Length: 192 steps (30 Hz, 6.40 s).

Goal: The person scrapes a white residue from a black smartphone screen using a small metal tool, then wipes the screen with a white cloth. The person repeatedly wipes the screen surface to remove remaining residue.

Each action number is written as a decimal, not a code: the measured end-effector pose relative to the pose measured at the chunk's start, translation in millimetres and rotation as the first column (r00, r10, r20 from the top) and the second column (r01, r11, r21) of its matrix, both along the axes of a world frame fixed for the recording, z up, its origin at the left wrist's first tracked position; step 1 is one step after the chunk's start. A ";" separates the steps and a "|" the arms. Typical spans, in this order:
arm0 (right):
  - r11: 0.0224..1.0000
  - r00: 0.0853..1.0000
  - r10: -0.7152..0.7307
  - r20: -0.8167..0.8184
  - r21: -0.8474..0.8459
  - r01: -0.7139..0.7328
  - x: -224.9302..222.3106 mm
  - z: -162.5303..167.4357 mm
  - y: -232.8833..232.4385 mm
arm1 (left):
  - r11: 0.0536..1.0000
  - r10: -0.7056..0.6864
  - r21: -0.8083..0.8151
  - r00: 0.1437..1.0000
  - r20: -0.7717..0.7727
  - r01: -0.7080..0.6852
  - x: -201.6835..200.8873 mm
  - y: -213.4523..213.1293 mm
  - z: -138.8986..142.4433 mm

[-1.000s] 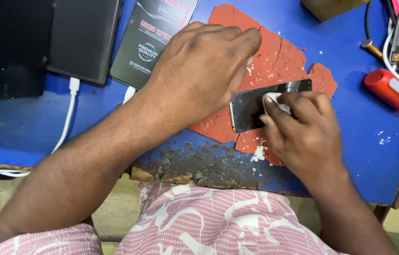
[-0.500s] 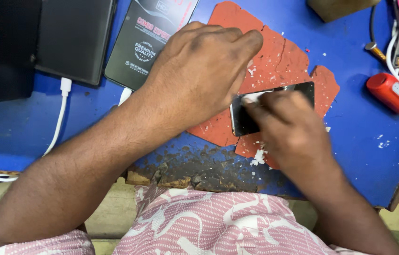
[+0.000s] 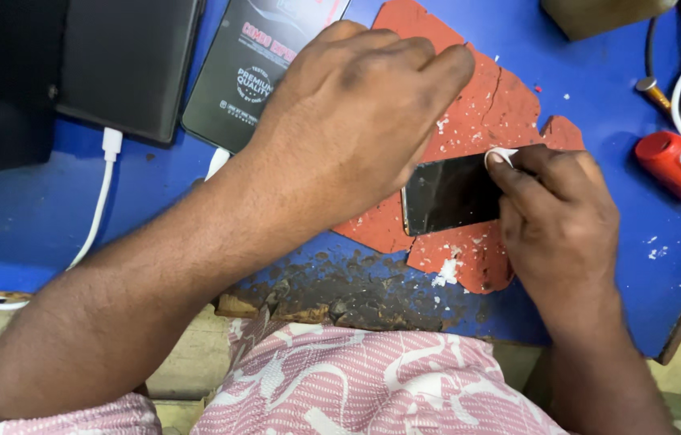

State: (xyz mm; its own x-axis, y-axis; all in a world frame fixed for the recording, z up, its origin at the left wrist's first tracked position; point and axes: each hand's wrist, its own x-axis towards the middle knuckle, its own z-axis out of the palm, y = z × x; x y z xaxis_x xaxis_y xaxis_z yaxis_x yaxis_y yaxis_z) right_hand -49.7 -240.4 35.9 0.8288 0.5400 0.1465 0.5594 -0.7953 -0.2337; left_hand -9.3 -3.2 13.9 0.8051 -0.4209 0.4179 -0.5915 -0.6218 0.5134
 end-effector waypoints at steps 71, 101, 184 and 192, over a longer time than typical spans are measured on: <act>0.869 0.864 0.495 -0.097 0.059 -0.491 53.3 10.3 -9.8 | 0.986 -0.014 0.168 0.996 0.091 -0.002 -1.5 5.2 -9.8; 0.867 0.852 0.498 -0.161 0.112 -0.485 52.6 11.8 -0.2 | 0.986 -0.041 0.165 0.998 0.055 0.031 -1.9 7.4 -11.8; 0.920 0.924 0.374 -0.081 0.154 -0.359 -11.8 6.5 7.8 | 0.988 -0.013 0.151 0.998 0.055 0.004 -1.2 3.7 -20.0; 0.968 0.965 0.241 -0.102 0.104 -0.230 -18.6 5.7 10.4 | 0.984 -0.001 0.179 0.992 0.123 -0.021 -2.9 5.1 -19.5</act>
State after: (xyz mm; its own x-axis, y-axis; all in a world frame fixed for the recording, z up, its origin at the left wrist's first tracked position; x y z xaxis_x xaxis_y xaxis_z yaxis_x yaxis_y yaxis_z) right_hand -68.3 -230.0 41.6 0.6938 0.7106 0.1166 0.6941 -0.6168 -0.3713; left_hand -12.2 1.9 -5.6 0.7575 -0.4900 0.4313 -0.6358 -0.7036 0.3172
